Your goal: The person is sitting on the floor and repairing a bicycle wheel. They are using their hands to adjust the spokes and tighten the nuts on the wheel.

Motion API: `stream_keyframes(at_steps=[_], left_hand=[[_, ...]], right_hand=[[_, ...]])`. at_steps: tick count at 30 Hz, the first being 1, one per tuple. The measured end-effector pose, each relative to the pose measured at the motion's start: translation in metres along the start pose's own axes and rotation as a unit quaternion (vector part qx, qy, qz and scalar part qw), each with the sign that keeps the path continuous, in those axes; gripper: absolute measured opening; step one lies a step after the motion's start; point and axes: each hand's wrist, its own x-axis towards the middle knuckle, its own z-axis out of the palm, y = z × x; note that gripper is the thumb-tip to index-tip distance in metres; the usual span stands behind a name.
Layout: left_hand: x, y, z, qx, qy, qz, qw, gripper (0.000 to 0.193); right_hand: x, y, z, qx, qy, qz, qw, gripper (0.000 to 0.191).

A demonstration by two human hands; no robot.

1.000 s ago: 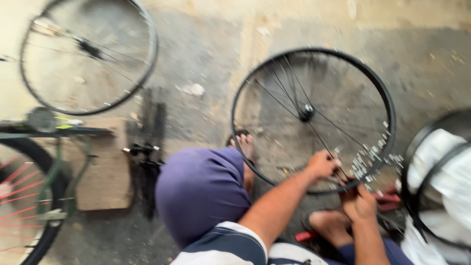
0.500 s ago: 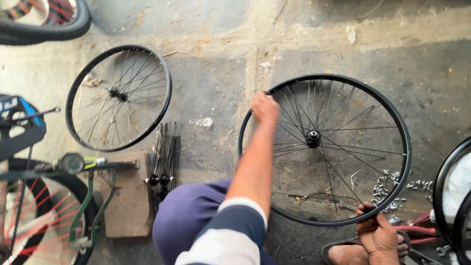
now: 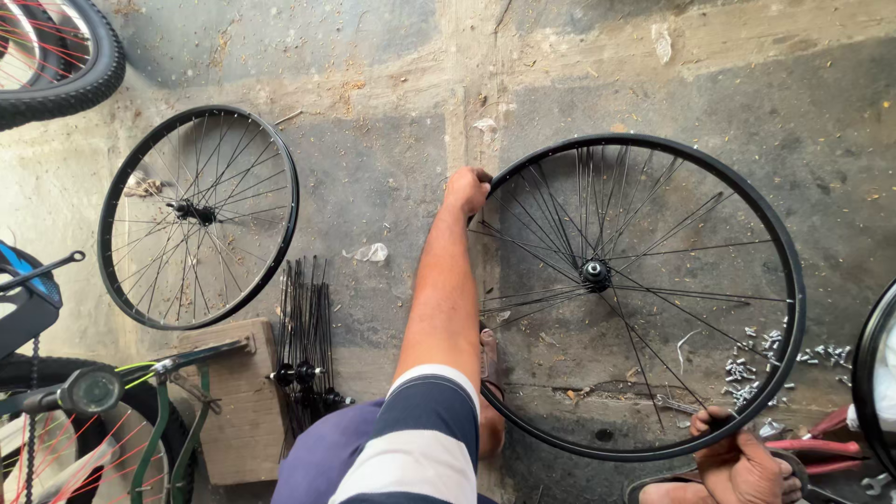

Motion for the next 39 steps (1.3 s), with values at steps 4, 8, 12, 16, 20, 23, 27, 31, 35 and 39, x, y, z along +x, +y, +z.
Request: stream_keyframes(at_steps=[4, 8, 12, 16, 20, 23, 27, 31, 35, 39], left_hand=[[0.003, 0.0, 0.004, 0.07, 0.012, 0.017, 0.997, 0.028], [0.008, 0.007, 0.009, 0.227, -0.021, 0.039, 0.973, 0.026], [0.001, 0.024, 0.01, 0.227, -0.046, 0.069, 0.97, 0.041], [0.002, 0.048, 0.008, 0.322, -0.052, 0.094, 0.941, 0.04], [-0.002, 0.064, 0.006, 0.267, -0.031, 0.048, 0.962, 0.042], [-0.004, 0.067, 0.005, 0.242, -0.013, 0.057, 0.969, 0.04], [0.005, 0.055, 0.006, 0.289, -0.053, 0.062, 0.954, 0.031], [0.031, 0.033, 0.017, 0.254, -0.061, 0.044, 0.964, 0.028], [0.043, 0.026, 0.028, 0.101, -0.017, 0.051, 0.993, 0.03], [0.036, 0.035, 0.03, 0.089, 0.023, 0.075, 0.993, 0.035]], right_hand=[[0.001, -0.003, 0.001, 0.022, 0.008, 0.016, 1.0, 0.035], [0.003, -0.003, 0.005, 0.031, 0.022, -0.004, 0.999, 0.031], [0.003, -0.004, 0.018, 0.046, 0.055, -0.015, 0.997, 0.027], [-0.001, -0.011, 0.041, 0.079, 0.051, -0.016, 0.995, 0.023], [-0.004, -0.022, 0.052, 0.07, 0.017, -0.053, 0.996, 0.016], [0.001, -0.026, 0.05, 0.067, 0.035, -0.059, 0.995, 0.013], [0.011, -0.011, 0.034, 0.075, 0.047, -0.071, 0.994, 0.015], [0.02, -0.008, 0.009, 0.05, 0.02, -0.025, 0.998, 0.023], [0.026, -0.011, 0.004, 0.026, -0.067, 0.005, 0.997, 0.03], [0.027, -0.016, 0.01, 0.011, -0.046, -0.007, 0.999, 0.033]])
